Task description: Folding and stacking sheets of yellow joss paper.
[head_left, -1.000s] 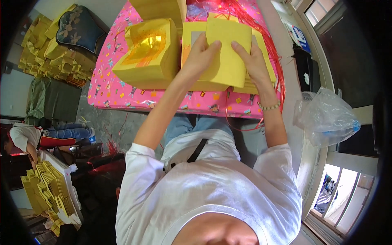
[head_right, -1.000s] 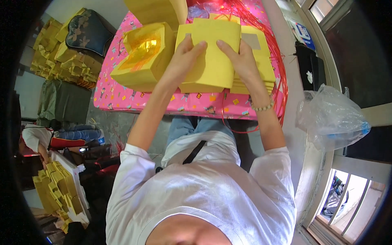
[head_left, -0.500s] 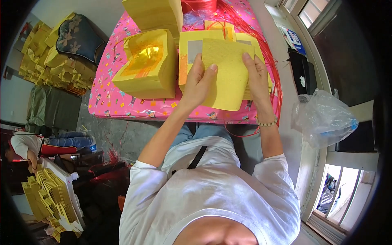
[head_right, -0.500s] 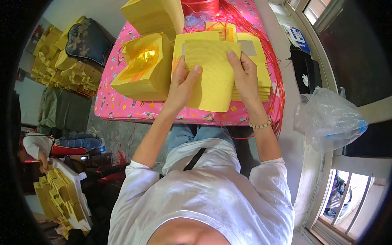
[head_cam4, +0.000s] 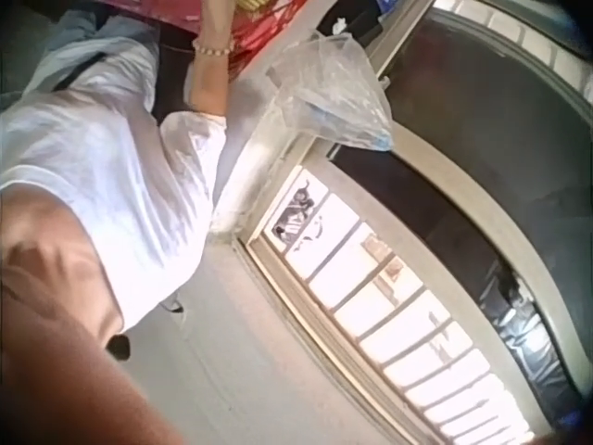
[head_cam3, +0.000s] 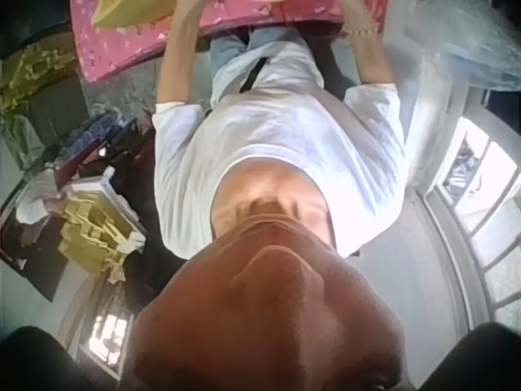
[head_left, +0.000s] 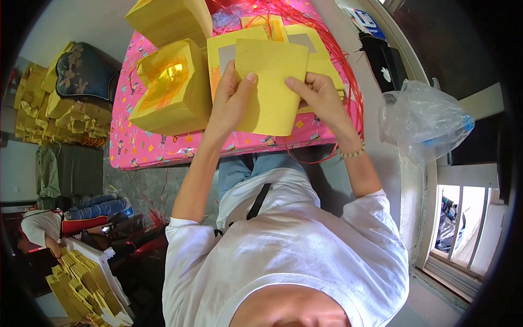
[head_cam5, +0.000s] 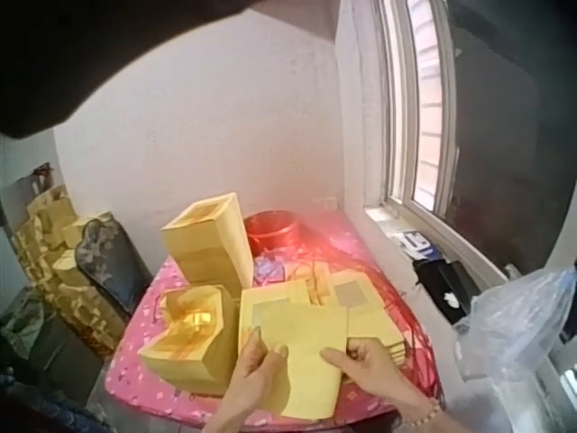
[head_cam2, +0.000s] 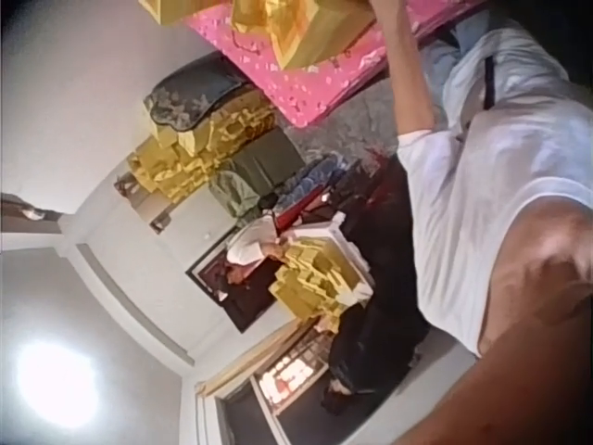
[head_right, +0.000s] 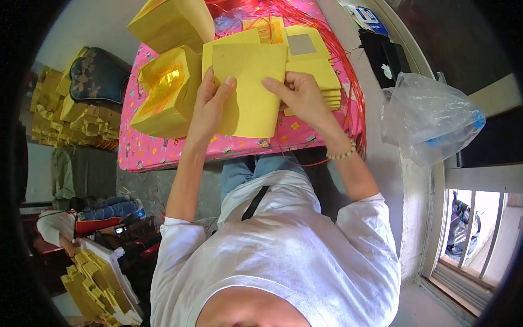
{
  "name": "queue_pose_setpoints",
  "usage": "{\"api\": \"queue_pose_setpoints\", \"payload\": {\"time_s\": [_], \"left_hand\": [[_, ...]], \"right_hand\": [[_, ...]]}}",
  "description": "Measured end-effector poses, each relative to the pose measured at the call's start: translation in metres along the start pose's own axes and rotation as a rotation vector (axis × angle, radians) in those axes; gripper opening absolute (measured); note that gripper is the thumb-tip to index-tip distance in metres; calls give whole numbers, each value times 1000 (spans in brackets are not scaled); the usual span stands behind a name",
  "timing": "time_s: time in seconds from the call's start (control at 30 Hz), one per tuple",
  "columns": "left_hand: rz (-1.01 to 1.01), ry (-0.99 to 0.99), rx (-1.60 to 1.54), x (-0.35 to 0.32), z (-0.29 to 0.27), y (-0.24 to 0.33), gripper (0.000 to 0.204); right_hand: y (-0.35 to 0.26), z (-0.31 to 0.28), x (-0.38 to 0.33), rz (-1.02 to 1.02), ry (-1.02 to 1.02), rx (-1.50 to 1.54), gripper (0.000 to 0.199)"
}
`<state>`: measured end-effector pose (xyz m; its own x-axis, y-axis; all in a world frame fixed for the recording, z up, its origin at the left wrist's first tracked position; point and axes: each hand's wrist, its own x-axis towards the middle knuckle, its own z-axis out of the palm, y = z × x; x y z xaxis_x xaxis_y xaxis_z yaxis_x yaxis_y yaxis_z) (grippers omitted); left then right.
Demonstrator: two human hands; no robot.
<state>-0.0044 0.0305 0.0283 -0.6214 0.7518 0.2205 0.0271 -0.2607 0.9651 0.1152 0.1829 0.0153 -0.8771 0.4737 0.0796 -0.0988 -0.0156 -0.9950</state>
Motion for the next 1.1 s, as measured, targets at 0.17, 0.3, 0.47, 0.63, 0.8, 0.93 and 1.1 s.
{"api": "queue_pose_setpoints", "payload": {"time_s": [0.17,0.3,0.47,0.63,0.8,0.93,1.1], "left_hand": [[-24,-68,44,-4,-1,0,30],[-47,-84,74,-7,1,1,29],[-25,-108,140,-3,2,-3,28],[52,-88,198,-1,5,-1,27],[122,-65,247,6,9,0,27],[123,-97,262,9,12,-1,27],[84,-263,546,14,3,0,31]], "right_hand": [[20,6,-19,-72,33,50,24],[34,7,-33,8,-47,71,26],[41,8,-42,16,-47,124,26],[47,12,-55,43,-65,149,25],[62,9,-66,167,-88,185,22],[60,6,-68,150,-80,188,22],[39,-9,-53,31,174,295,26]]}}
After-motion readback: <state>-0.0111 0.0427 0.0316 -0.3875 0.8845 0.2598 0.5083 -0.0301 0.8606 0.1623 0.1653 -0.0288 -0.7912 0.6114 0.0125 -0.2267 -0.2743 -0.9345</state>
